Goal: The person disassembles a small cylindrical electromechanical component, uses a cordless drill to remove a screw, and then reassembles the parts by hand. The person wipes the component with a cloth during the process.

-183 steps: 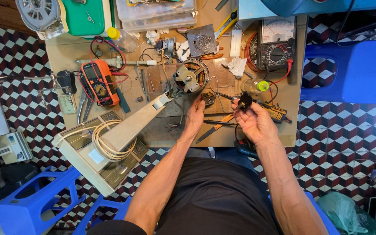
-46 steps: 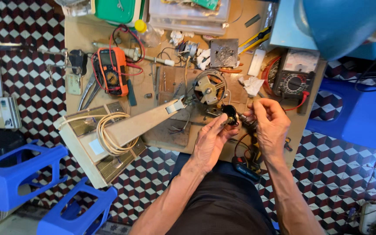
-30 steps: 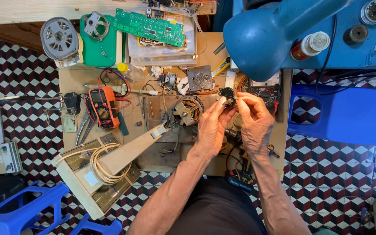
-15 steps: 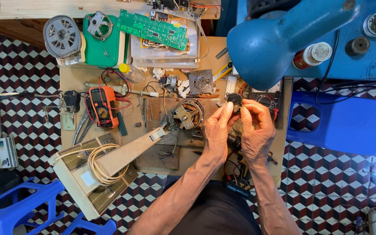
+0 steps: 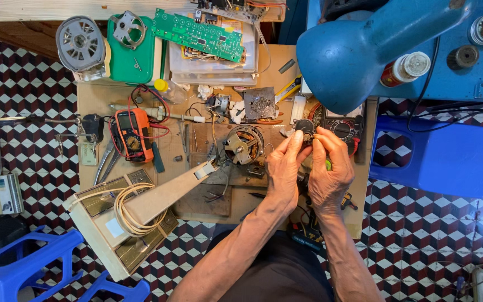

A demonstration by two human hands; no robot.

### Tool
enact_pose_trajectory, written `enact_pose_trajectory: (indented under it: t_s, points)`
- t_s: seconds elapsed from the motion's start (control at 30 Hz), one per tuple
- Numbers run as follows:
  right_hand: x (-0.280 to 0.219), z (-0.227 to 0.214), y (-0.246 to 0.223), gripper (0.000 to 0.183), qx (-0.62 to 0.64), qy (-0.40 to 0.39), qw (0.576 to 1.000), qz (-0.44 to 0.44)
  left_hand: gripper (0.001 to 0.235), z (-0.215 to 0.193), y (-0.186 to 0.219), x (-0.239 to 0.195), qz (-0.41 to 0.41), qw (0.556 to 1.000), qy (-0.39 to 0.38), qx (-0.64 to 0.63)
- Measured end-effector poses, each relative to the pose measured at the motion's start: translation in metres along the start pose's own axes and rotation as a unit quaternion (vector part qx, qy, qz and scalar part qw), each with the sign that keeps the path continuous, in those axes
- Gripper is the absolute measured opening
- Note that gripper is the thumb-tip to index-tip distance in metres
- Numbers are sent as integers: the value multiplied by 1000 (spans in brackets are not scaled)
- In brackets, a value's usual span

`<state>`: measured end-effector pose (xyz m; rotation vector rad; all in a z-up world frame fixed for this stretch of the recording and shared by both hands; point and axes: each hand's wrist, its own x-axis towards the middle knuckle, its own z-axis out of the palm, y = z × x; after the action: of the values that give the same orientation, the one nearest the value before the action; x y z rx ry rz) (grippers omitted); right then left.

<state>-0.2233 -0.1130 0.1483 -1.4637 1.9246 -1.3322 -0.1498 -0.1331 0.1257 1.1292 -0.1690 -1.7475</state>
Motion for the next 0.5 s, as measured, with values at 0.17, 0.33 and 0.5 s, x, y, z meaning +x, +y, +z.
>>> enact_pose_trajectory:
  t_s: [0.17, 0.33, 0.5]
  points:
    - [-6, 0, -2, 16, 20, -6, 999, 26, 32, -2, -7, 3, -2, 1000, 13, -14]
    - [-10, 1, -3, 19, 27, -1, 998, 51, 31, -6, -15, 8, -18, 999, 14, -46]
    - [-11, 0, -3, 22, 30, 4, 998, 59, 32, -7, -18, 7, -25, 999, 10, -37]
